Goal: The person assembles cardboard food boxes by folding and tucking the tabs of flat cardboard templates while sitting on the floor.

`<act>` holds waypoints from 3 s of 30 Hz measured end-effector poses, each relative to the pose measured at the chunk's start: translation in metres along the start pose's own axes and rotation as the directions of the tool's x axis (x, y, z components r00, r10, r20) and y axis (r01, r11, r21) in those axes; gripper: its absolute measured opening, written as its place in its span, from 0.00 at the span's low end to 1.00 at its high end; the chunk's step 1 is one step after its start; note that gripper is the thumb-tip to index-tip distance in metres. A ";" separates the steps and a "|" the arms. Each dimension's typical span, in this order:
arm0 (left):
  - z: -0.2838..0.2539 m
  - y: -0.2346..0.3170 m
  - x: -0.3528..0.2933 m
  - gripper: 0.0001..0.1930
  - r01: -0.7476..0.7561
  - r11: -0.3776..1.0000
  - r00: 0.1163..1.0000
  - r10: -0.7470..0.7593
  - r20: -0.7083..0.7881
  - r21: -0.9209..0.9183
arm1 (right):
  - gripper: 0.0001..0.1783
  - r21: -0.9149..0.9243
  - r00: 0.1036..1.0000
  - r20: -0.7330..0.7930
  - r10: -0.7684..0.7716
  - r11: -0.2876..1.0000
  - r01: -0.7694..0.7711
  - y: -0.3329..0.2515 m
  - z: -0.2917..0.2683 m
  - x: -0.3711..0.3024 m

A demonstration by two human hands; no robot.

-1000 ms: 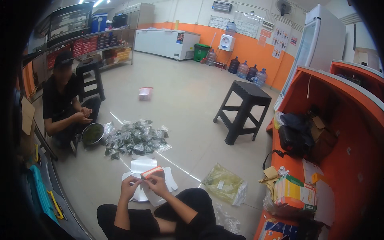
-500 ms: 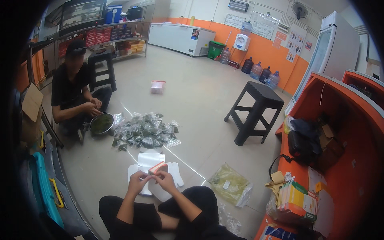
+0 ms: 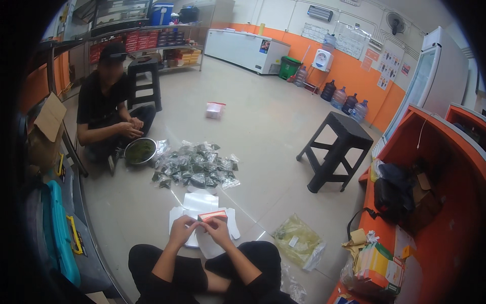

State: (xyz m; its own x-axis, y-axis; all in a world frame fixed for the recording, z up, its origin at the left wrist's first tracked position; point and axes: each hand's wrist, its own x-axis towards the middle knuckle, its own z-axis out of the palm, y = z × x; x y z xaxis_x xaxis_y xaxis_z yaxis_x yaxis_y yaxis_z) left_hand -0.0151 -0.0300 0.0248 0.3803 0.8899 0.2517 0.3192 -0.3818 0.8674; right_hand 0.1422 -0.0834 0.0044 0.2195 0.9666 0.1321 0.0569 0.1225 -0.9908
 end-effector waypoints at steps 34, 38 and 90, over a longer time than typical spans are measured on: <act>-0.005 0.001 0.004 0.08 0.140 0.974 0.990 -0.134 0.044 -0.179 | 0.08 -0.046 0.998 0.018 -0.068 0.997 0.069 0.016 -0.002 0.006; -0.003 -0.001 0.002 0.09 0.163 0.967 0.985 -0.150 0.079 -0.194 | 0.07 0.021 0.998 0.004 -0.058 0.998 0.057 0.013 -0.003 0.004; -0.012 -0.004 0.022 0.10 0.240 0.937 0.952 -0.176 0.249 -0.253 | 0.09 0.152 0.990 0.121 0.074 0.984 -0.092 0.009 -0.008 0.011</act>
State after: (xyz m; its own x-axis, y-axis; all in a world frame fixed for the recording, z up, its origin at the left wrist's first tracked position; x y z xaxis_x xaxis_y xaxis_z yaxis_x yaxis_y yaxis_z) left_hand -0.0191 -0.0060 0.0318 0.5217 0.8529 -0.0201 0.1710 -0.0815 0.9819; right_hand 0.1533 -0.0735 -0.0029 0.1039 0.9931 0.0538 -0.1122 0.0654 -0.9915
